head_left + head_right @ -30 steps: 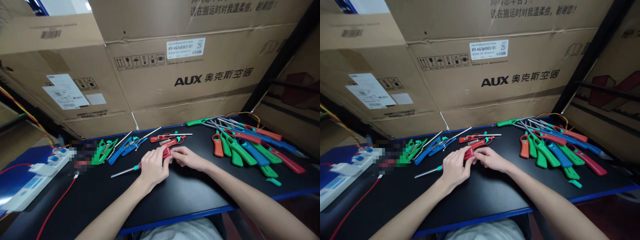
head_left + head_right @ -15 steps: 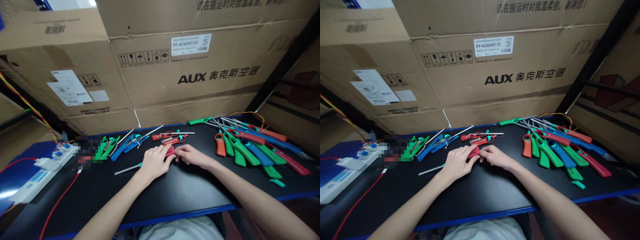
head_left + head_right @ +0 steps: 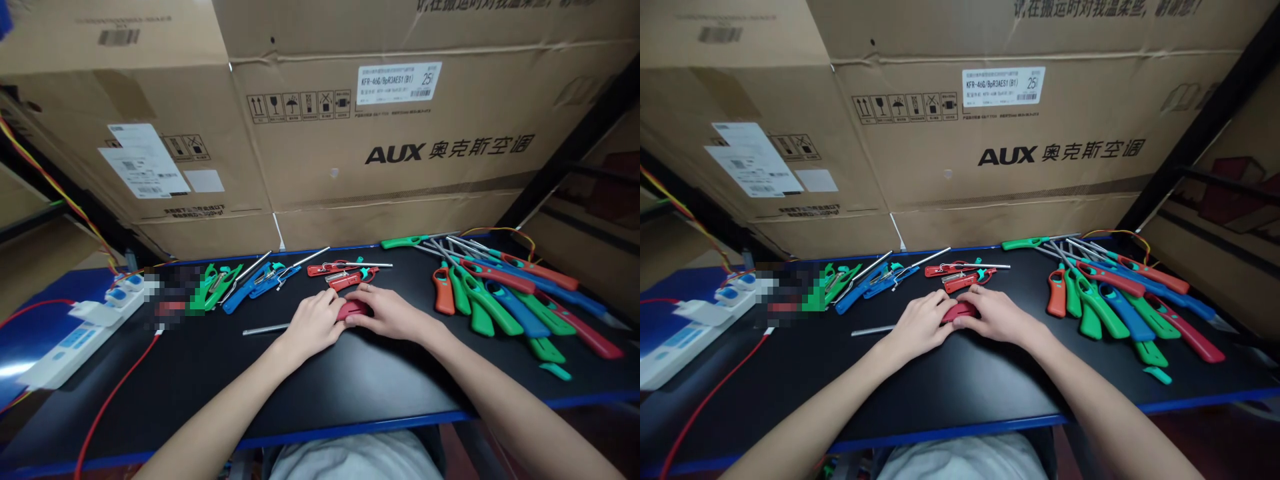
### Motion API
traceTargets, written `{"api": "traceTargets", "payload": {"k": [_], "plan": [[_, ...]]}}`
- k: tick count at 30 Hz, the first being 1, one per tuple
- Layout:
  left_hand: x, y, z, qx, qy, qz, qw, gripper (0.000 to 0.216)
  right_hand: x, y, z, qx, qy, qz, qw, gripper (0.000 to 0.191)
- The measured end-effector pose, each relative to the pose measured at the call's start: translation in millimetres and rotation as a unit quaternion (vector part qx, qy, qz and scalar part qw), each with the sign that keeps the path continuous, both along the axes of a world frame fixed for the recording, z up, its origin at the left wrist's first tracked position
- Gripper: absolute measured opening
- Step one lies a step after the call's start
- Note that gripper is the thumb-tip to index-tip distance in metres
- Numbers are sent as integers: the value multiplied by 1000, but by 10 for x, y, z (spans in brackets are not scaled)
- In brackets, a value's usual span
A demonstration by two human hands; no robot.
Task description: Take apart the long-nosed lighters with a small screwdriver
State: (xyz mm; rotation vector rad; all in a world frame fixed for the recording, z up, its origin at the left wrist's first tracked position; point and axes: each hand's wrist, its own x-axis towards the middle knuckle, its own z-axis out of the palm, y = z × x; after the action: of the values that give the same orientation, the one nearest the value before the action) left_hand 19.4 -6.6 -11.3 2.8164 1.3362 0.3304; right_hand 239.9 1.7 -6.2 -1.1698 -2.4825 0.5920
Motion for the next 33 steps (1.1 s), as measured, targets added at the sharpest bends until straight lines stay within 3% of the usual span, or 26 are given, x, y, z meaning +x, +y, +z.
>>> {"api": "traceTargets", "payload": {"k": [4, 8, 11, 13, 15, 17, 19, 21, 23, 27, 33], "plan": [[-32, 32, -37, 76, -75, -33, 994, 40, 39, 23, 45, -15, 15, 6, 1000, 38], [-31, 40, 16, 217, -160, -72, 960, 33, 59, 58, 68, -91, 105, 2, 990, 41], [-22, 21, 103, 337, -234, -9, 912, 34, 21, 80, 39, -141, 211, -43, 966, 52], [-28, 16, 163, 367, -314, 64, 873, 27, -16, 91, 13, -162, 284, -68, 943, 58], [-38, 31, 212, 280, -412, 106, 861, 19, -58, 89, -5, -170, 339, -81, 922, 61], [-40, 65, 241, 80, -502, 107, 854, 22, -104, 63, -10, -161, 365, -84, 913, 58], [-29, 109, 244, -127, -572, 91, 806, 38, -150, 18, -4, -136, 370, -79, 915, 52], [-10, 147, 226, -251, -622, 84, 737, 52, -187, -32, 7, -94, 359, -79, 925, 45], [8, 167, 198, -300, -654, 83, 689, 56, -205, -70, 14, -44, 331, -85, 939, 38], [28, 157, 162, -337, -684, 66, 644, 51, -200, -93, 3, 20, 274, -105, 956, 32], [30, 137, 171, -327, -689, 61, 643, 47, -221, -126, -29, 18, 251, -114, 961, 33]]}}
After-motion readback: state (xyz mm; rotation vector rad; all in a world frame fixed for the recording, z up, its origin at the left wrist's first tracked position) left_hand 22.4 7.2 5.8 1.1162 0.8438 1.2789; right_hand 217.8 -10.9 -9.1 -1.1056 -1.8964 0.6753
